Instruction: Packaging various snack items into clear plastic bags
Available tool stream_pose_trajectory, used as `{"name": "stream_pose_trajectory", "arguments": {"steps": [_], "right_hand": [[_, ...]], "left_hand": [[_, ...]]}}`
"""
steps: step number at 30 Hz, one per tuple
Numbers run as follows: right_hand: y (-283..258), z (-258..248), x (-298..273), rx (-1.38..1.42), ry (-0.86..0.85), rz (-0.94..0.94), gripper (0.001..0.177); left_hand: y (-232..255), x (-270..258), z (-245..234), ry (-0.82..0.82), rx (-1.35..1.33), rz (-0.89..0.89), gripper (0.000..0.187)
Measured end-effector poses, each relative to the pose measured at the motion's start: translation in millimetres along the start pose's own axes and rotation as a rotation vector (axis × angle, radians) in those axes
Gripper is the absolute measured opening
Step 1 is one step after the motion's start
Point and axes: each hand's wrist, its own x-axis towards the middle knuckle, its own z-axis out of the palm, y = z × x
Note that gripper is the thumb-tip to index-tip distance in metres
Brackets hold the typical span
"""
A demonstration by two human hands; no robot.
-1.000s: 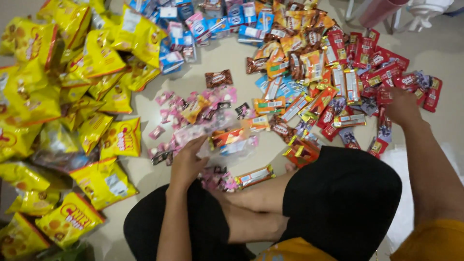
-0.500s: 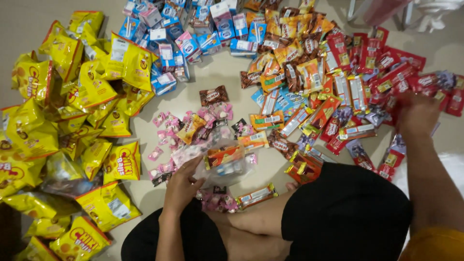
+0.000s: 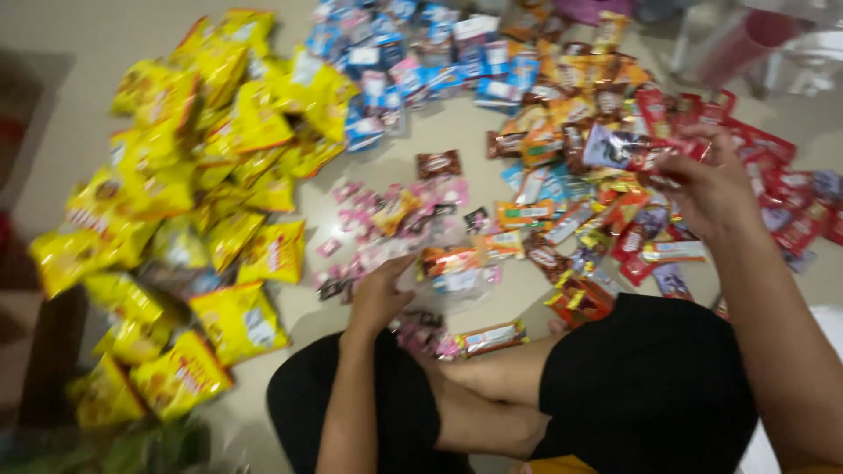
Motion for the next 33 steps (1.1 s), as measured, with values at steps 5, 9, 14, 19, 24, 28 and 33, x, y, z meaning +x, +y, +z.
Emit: {"name": "stream_pose_trajectory", "arguments": {"steps": [5, 9, 14, 19, 24, 28, 33], "right_hand": [[32.9, 88.2, -18.1, 0.160, -0.192, 0.276, 0.026], [90.5, 137.6, -27.3, 0.120, -0.327, 0.274, 0.011], [116.0, 172.8, -53.5, -0.210, -0.270, 0.182, 0.022], [135.3, 168.0, -41.6, -0.212, -0.290, 0.167, 0.025], [118.5, 189.3, -58.9, -0.246, -0.408, 0.094, 0.035], [112.3, 191.2, -72.1, -0.814, -0.672, -0.393, 0.025], [149.5, 168.8, -62.3, -1.340, -0.685, -0.572, 0.021]], "left_hand": [[0.4, -4.3, 7.0, 0.006, -0.010, -0.028, 0.077], [-9.9, -1.4, 16.3, 0.036, -0.040, -0.074, 0.077], [18.9, -6.9, -7.7, -0.052, -0.043, -0.114, 0.066], [35.1, -3.7, -19.9, -0.074, -0.067, -0.176, 0.065], [35.1, 0.9, -21.3, -0.073, -0.068, -0.178, 0.068], [15.9, 2.3, -8.9, -0.054, -0.124, -0.205, 0.069], [7.2, 3.3, -2.7, 0.000, -0.156, -0.294, 0.069]]}}
